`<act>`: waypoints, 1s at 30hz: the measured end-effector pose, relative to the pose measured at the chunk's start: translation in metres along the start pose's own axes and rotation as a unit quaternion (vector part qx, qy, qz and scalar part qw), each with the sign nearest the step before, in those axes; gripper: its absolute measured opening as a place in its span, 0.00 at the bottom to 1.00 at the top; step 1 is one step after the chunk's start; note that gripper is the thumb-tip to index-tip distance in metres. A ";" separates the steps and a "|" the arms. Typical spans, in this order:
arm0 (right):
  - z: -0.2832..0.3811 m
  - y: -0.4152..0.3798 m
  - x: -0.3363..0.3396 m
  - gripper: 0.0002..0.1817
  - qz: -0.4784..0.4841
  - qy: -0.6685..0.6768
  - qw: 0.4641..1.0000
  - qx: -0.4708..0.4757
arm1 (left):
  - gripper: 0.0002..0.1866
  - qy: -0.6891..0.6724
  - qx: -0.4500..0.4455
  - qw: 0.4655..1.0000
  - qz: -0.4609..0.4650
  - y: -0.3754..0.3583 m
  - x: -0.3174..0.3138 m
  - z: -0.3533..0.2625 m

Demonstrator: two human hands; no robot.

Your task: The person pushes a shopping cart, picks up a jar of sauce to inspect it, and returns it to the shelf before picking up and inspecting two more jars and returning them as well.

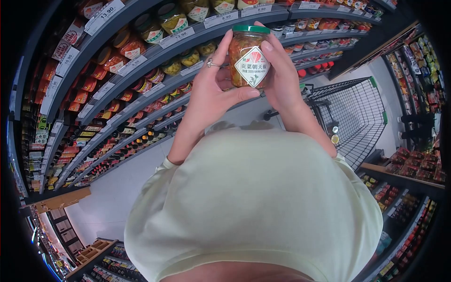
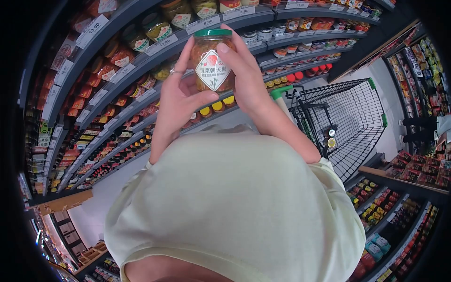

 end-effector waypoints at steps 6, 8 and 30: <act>0.000 -0.003 -0.001 0.31 -0.001 -0.047 0.999 0.017 | 0.57 0.001 -0.007 1.000 -0.001 -0.002 0.000 0.000; 0.000 -0.004 -0.003 0.31 -0.002 -0.046 0.999 0.018 | 0.56 0.008 -0.017 1.000 -0.001 -0.003 0.000 0.001; 0.004 0.001 0.007 0.33 0.032 -0.100 0.993 0.056 | 0.51 0.020 -0.057 0.995 -0.081 -0.002 0.000 0.004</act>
Point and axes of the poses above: each hand's wrist, its own y-axis towards the middle knuckle, its own x-axis out of the back of the hand, z = x × y, the point moved 2 cm from there along y, towards the middle knuckle, and after that the axes turned 3 degrees about x, right-handed, at the moved point
